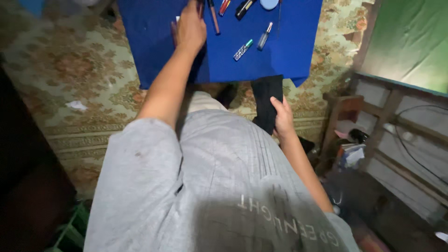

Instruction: The person cleans various cosmetic items, including lipsticks, a small bottle, and a compact, using a black cloth. They pick up each item from a blue table, wipe it thoroughly, and place it into a pink plastic drawer unit. The person repeats this process for multiple items throughout the video.

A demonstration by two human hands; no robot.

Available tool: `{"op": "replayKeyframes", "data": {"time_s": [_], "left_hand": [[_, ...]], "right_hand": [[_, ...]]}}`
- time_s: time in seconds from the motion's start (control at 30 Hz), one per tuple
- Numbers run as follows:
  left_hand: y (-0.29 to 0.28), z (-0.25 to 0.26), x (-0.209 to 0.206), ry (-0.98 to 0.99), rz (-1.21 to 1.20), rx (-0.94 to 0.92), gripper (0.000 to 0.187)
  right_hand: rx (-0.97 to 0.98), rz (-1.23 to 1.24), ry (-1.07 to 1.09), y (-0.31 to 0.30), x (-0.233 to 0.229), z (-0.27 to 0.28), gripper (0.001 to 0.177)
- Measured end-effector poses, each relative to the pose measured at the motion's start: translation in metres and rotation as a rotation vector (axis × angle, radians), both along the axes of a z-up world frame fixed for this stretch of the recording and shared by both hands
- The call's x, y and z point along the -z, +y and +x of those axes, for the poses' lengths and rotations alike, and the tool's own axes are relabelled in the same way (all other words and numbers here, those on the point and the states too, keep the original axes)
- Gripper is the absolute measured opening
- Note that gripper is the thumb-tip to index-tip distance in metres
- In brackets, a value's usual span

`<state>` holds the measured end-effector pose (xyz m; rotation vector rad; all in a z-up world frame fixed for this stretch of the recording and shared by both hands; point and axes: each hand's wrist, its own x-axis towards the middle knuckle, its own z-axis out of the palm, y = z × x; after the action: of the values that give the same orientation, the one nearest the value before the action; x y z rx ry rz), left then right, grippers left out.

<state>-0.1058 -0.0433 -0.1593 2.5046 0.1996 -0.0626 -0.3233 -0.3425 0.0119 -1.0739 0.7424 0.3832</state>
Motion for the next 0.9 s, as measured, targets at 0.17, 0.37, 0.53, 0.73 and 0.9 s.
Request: {"op": "replayKeyframes", "data": {"time_s": [0.17,0.37,0.53,0.73,0.9], "left_hand": [[-0.019,-0.062,-0.026,0.264,-0.644,-0.206,0.027],[-0.088,-0.138,-0.136,0.152,-0.957,-0.025,0.024],[-0.099,-0.165,-0.216,0.093,-0.889,-0.053,0.022],[-0.112,-0.196,-0.238,0.141,-1.043,-0.028,0.022],[-0.125,-0.207,-0.237,0.09,-1.196,0.016,0.016]], "right_hand": [[-0.011,-0.279,-0.348,0.001,-0.014,0.013,0.042],[-0.474,-0.823,-0.843,0.041,-0.056,0.034,0.051],[-0.432,-0.895,-1.359,0.042,-0.084,0.061,0.045],[-0.123,-0.452,-1.028,0.037,-0.047,0.041,0.032],[0.131,0.065,-0.651,0.005,-0.026,0.039,0.034]]}}
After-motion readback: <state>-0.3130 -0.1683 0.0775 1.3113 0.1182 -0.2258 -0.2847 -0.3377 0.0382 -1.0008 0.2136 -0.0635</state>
